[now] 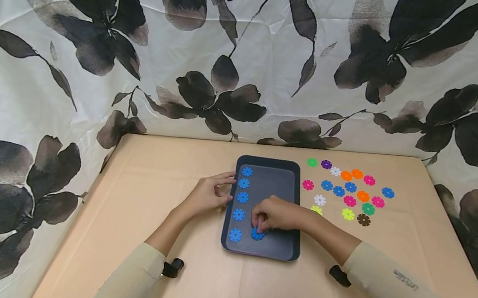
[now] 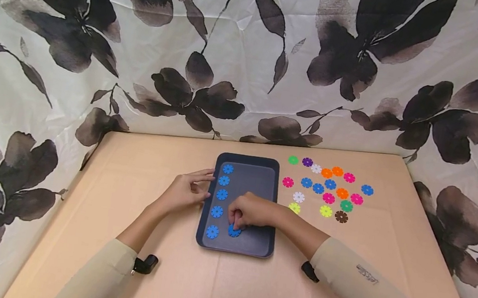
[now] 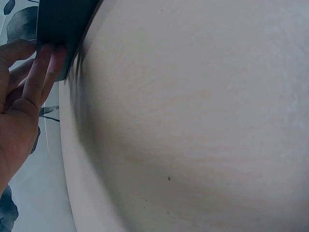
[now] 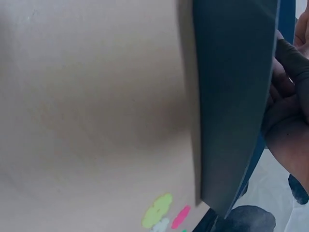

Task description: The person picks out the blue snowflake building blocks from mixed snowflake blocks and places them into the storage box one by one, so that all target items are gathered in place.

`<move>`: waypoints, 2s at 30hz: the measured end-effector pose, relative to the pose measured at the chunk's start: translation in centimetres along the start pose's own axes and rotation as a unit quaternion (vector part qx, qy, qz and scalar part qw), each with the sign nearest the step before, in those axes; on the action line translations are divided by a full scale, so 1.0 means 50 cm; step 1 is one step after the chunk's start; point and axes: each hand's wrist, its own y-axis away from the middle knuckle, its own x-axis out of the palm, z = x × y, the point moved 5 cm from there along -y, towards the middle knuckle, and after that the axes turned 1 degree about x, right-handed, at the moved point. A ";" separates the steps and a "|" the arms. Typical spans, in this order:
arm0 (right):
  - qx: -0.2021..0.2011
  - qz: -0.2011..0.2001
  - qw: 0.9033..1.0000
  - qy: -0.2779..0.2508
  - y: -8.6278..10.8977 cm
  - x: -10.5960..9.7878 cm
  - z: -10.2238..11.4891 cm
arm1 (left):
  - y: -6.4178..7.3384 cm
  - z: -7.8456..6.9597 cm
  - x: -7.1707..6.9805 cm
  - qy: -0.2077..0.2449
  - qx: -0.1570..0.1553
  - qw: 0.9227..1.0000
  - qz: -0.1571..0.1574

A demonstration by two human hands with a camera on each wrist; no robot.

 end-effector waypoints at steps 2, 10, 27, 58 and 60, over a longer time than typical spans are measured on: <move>-0.002 0.002 1.000 0.001 -0.002 0.004 -0.004 | 0.000 -0.002 0.000 -0.002 0.001 1.000 -0.001; -0.008 0.003 1.000 0.018 -0.007 0.013 -0.010 | 0.000 -0.003 0.001 -0.009 -0.001 1.000 -0.002; -0.004 0.001 1.000 0.031 -0.004 0.022 -0.012 | -0.001 0.002 0.003 -0.023 0.002 1.000 -0.005; 0.032 -0.240 0.970 0.016 0.160 -0.133 -0.051 | -0.004 -0.002 0.002 -0.019 0.003 1.000 -0.002; 0.042 -0.256 0.966 0.018 0.174 -0.146 -0.062 | -0.005 -0.001 0.003 -0.017 0.003 1.000 -0.001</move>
